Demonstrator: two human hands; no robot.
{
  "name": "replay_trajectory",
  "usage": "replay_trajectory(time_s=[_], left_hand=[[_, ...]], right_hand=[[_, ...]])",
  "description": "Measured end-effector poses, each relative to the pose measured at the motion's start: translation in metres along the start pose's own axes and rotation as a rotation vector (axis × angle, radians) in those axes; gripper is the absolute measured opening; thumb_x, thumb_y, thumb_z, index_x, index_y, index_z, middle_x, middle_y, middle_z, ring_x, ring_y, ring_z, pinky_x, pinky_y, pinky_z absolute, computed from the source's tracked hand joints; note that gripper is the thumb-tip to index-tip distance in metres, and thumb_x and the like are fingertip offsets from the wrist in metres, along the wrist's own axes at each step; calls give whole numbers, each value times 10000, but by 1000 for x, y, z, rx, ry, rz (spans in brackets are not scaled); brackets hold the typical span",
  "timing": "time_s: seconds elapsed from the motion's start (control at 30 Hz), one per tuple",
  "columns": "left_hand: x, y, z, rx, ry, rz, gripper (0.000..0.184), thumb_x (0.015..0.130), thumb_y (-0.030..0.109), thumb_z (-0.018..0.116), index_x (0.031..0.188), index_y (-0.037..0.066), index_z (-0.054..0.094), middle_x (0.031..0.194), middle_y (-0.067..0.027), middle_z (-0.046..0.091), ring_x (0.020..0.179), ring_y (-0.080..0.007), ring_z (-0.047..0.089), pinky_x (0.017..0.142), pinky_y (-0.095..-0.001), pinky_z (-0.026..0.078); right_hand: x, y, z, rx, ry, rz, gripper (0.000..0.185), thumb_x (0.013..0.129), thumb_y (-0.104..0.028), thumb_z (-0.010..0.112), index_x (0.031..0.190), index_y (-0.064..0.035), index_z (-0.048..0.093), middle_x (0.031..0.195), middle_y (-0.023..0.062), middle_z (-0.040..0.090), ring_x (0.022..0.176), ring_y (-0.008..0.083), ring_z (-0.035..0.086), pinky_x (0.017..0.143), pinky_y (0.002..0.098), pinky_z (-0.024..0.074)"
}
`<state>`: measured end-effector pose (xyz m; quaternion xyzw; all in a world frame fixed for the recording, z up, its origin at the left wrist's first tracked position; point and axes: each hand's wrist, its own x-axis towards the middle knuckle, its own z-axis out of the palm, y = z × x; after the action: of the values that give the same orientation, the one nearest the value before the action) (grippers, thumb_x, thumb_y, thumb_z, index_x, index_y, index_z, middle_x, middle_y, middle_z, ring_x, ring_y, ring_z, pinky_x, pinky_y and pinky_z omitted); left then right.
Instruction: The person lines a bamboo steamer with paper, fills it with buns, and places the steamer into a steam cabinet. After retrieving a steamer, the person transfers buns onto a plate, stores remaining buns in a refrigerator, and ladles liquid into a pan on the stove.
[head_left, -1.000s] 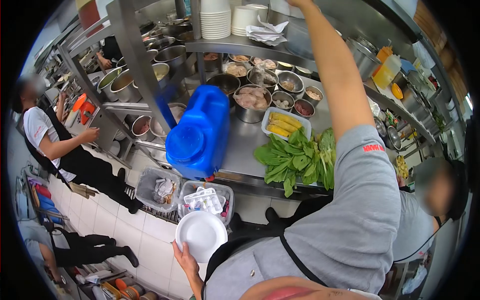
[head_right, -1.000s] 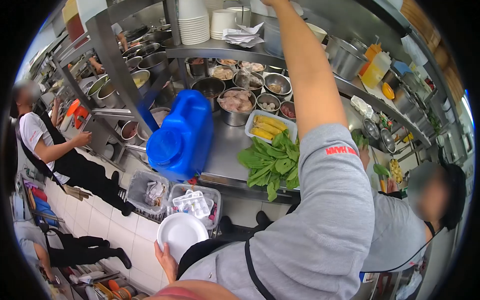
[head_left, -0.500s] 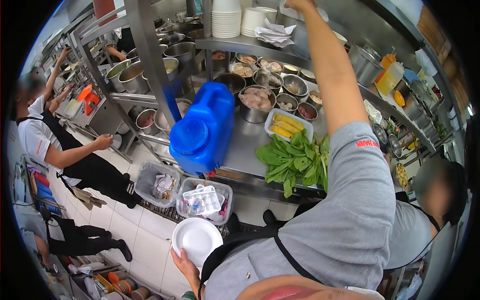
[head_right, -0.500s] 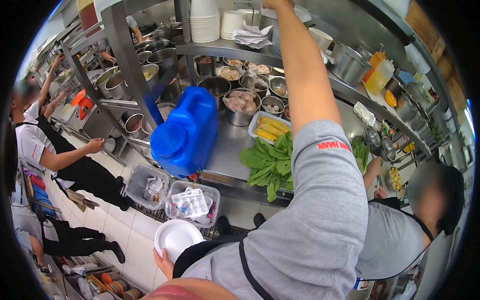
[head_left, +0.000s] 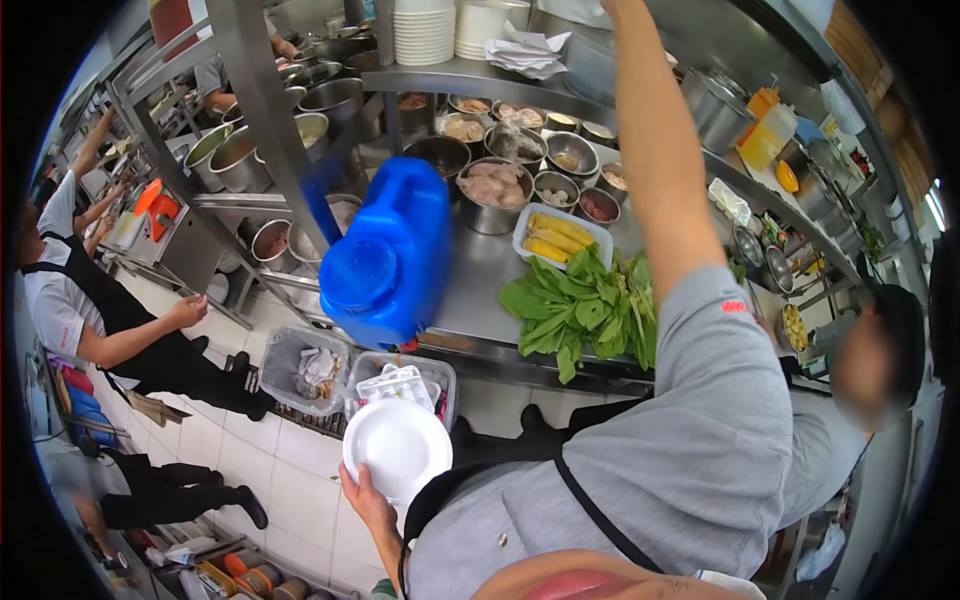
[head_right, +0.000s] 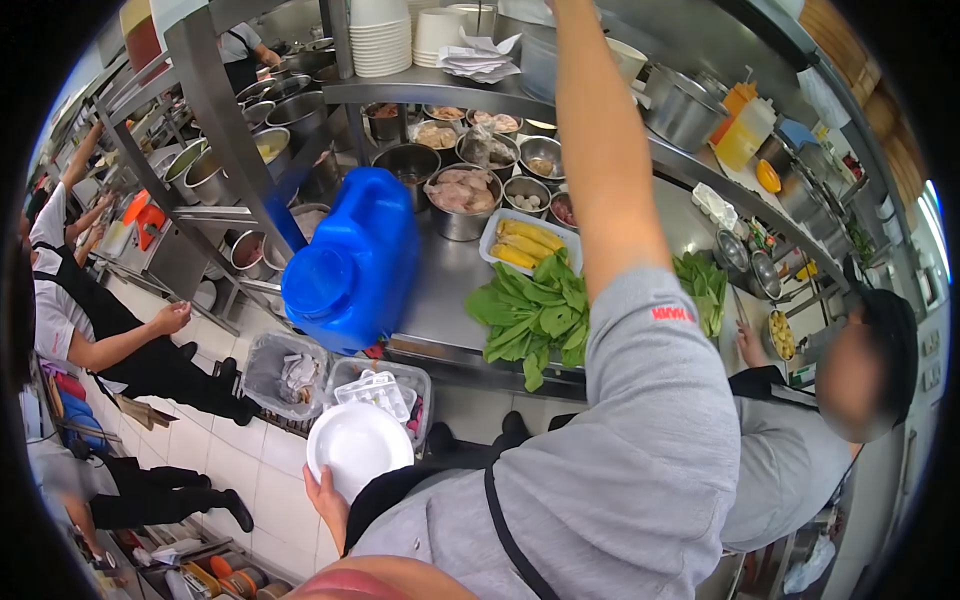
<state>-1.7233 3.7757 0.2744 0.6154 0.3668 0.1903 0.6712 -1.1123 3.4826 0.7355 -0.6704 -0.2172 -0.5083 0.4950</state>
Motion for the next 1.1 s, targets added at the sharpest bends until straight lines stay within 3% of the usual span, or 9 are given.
replay_trajectory(time_s=[0.1, 0.27, 0.33, 0.4, 0.47, 0.73, 0.87, 1.0, 1.1], left_hand=[[-7, 9, 24, -87, 128, -83, 509, 943, 105, 510, 1394, -71, 355, 1305, -199, 518, 1138, -266, 549, 977, -337, 432], [-22, 29, 54, -322, 11, -119, 369, 953, 67, 467, 1307, -31, 443, 1187, -189, 584, 1010, -236, 621, 851, -348, 526], [-19, 17, 59, -449, 12, -84, 381, 950, 60, 475, 1311, -58, 437, 1195, -183, 592, 1032, -239, 614, 909, -343, 490], [-24, 15, 68, -498, 16, -68, 360, 976, 102, 468, 1300, -54, 443, 1202, -182, 584, 1057, -240, 602, 912, -345, 488], [-29, 7, 69, -589, 34, -74, 358, 1008, 185, 464, 1280, -47, 452, 1194, -176, 580, 1059, -221, 586, 903, -341, 481], [-54, -78, 40, -449, 184, -132, 278, 938, 48, 535, 1186, -63, 470, 1092, -177, 609, 939, -234, 622, 800, -342, 523], [-67, -129, -9, -331, 203, -111, 286, 938, 32, 521, 1205, -50, 461, 1112, -176, 600, 951, -231, 627, 791, -342, 539], [-94, -180, -62, -227, 208, -180, 293, 941, 42, 522, 1211, -49, 455, 1113, -172, 598, 956, -225, 620, 804, -338, 533], [-124, -226, -113, -220, 265, -276, 313, 946, 49, 511, 1234, -45, 431, 1149, -182, 579, 981, -248, 613, 815, -348, 534]], right_hand=[[-73, -78, -29, 351, -37, -148, 293, 791, -99, 612, 1070, -16, 647, 1009, 81, 642, 898, 215, 607, 778, 354, 482], [-315, -215, -76, 466, -525, 114, 107, 827, -101, 585, 846, -35, 667, 813, 58, 651, 805, 145, 609, 676, 330, 469], [-410, -225, -96, 191, -841, 88, 120, 804, -137, 678, 887, -50, 672, 922, 116, 707, 804, 230, 685, 695, 338, 534], [-507, -226, -109, 538, -1086, 210, 145, 797, -143, 682, 910, -62, 640, 1183, 150, 635, 1081, 308, 611, 881, 409, 485], [-575, -233, -128, 478, -1334, -90, 147, 811, -122, 636, 944, -62, 611, 1334, 155, 538, 1247, 355, 489, 995, 461, 403], [-662, -260, -171, 372, -1622, -72, 198, 795, -181, 641, 958, -69, 622, 1384, 181, 496, 1308, 396, 421, 1056, 494, 357], [-707, -271, -169, 433, -1510, 330, 314, 831, -239, 646, 1115, -103, 647, 1375, 160, 513, 1310, 381, 428, 1074, 482, 350], [-794, -276, -181, 25, -1766, -81, 460, 966, -402, 486, 1380, -203, 491, 1516, 75, 355, 1394, 444, 251, 1114, 545, 256], [-868, -288, -208, 21, -1843, -49, 510, 976, -471, 426, 1433, -245, 420, 1570, 20, 246, 1407, 497, 145, 1128, 578, 211]])
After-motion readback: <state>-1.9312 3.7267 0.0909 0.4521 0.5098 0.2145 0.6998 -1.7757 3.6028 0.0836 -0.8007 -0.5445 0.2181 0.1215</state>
